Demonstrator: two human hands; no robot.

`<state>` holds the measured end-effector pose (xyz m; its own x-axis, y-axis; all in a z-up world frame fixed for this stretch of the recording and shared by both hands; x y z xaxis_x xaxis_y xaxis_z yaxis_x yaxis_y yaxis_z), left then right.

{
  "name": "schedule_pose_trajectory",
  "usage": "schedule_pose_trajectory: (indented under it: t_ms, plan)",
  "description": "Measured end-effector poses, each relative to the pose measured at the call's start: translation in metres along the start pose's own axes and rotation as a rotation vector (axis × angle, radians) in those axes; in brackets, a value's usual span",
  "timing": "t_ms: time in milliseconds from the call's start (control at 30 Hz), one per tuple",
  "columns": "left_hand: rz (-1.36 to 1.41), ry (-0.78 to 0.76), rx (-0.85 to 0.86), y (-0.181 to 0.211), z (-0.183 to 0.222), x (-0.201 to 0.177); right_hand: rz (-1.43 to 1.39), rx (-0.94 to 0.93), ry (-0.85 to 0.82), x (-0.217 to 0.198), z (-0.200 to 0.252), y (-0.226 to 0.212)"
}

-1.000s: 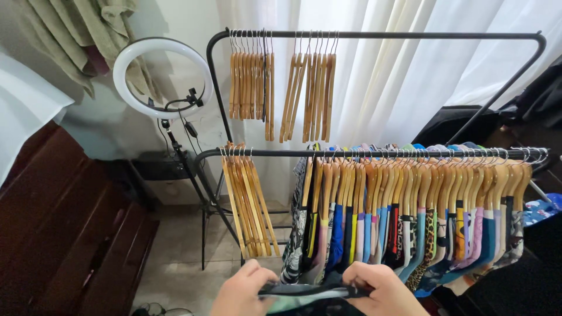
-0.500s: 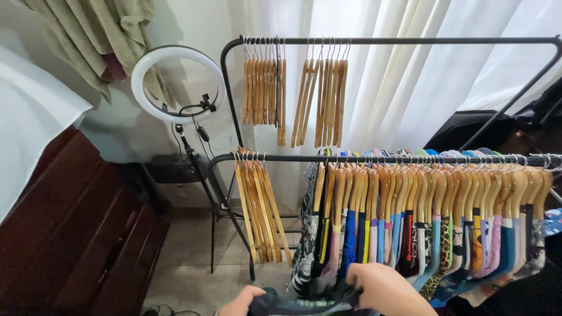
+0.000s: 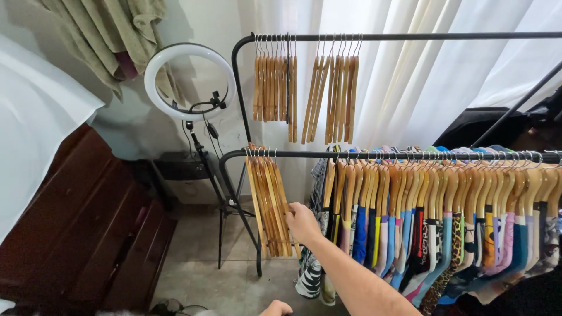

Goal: The recorder hangs several printed t-shirts onto wooden hangers and places them on a clothing rack.

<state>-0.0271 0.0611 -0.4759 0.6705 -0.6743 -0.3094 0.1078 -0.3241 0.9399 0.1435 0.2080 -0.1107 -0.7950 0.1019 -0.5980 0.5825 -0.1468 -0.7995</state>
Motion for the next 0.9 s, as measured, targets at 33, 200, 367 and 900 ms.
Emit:
schedule_pose_trajectory:
  t_ms: [33, 200, 367, 900]
  plan:
    - [0.018, -0.016, 0.011, -0.019, -0.018, -0.009, -0.034, 0.006, -0.015, -0.002, 0.002, 0.000]
    - [0.050, 0.171, 0.199, 0.014, -0.005, -0.014, -0.301, 0.007, -0.077, -0.012, 0.006, 0.000]
    - [-0.152, 0.511, -0.312, 0.303, -0.012, -0.049, -0.271, -0.212, 0.126, -0.056, 0.045, -0.011]
    - [-0.115, 0.601, -0.210, 0.501, -0.088, -0.078, -0.610, 0.208, 0.202, -0.258, 0.251, 0.078]
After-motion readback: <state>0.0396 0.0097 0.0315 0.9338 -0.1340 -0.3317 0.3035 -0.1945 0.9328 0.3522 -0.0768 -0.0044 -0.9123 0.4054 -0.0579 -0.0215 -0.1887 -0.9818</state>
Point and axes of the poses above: each hand's wrist, its own z-axis away from the middle knuckle, its own x-axis out of the palm, y = z × x, the point moved 2 cm from there along -z, towards the middle knuckle, and after that the axes turned 11 degrees about x, right-handed, at the moved point
